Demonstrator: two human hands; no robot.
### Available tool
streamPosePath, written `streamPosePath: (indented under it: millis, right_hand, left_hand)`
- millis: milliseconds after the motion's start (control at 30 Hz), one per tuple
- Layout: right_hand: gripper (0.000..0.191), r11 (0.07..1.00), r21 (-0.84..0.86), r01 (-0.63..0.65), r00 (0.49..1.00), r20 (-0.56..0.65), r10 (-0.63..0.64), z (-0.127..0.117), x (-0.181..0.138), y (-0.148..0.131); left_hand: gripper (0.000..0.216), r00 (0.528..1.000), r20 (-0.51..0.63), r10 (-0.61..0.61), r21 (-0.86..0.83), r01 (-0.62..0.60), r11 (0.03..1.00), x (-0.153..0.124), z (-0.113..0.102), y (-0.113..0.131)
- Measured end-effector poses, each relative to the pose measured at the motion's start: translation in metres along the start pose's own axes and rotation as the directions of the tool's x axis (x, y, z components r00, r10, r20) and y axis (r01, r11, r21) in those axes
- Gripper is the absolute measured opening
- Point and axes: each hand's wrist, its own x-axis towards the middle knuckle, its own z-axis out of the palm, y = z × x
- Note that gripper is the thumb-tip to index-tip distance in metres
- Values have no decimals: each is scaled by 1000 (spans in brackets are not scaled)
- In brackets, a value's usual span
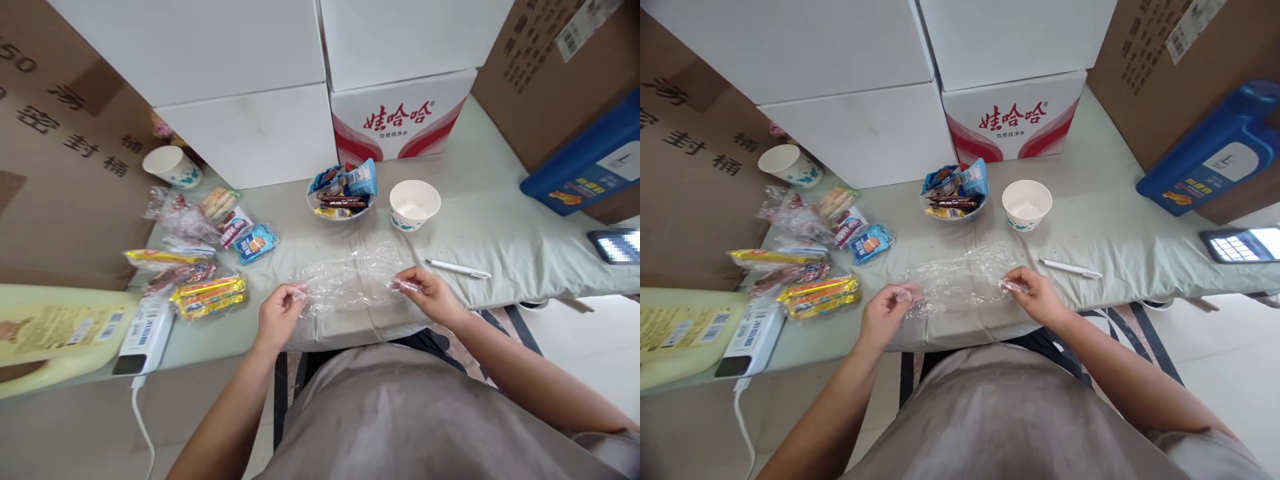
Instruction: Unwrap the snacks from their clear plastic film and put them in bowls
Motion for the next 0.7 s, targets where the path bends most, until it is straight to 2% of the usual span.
streamPosePath:
  millis: [100, 167, 233, 300, 400, 500, 567, 633, 700]
  right_hand:
    - [26, 987, 130, -90, 996, -17, 93, 12, 23, -1]
    - [29, 976, 139, -169, 985, -9, 172, 18, 36, 0]
    - [32, 972, 51, -228, 973, -16, 229, 23, 45, 1]
    - [39, 970, -86, -229, 973, -33, 227, 26, 48, 2]
    - [51, 949, -256, -186, 982, -62, 176, 27, 48, 3]
    - [53, 938, -312, -150, 988, -88, 129, 27, 46, 3]
    - [49, 936, -333, -113, 992, -83, 90, 27, 45, 3]
    - [45, 924, -374, -80, 996, -77, 55, 28, 45, 2]
    - [43, 902, -425, -68, 996, -74, 40, 30, 46, 1]
  left_hand:
    - [26, 994, -73, -78, -137, 67, 988, 0, 6, 1]
    - [33, 985, -146, -93, -112, 77, 991, -3, 8, 1]
    - [39, 971, -233, -58, 20, 64, 998, -8, 11, 0]
    - [48, 961, -277, 10, 197, 46, 979, -14, 12, -4]
    - [57, 963, -262, 64, 379, 42, 924, -22, 13, -10]
    - [61, 966, -211, 151, 503, -25, 864, -26, 9, -9]
    - [58, 935, -216, 280, 613, -94, 784, -26, 5, 1]
    - [49, 861, -248, 444, 698, -159, 698, -26, 5, 16]
    - [35, 800, -169, 576, 704, -311, 638, -23, 12, 31]
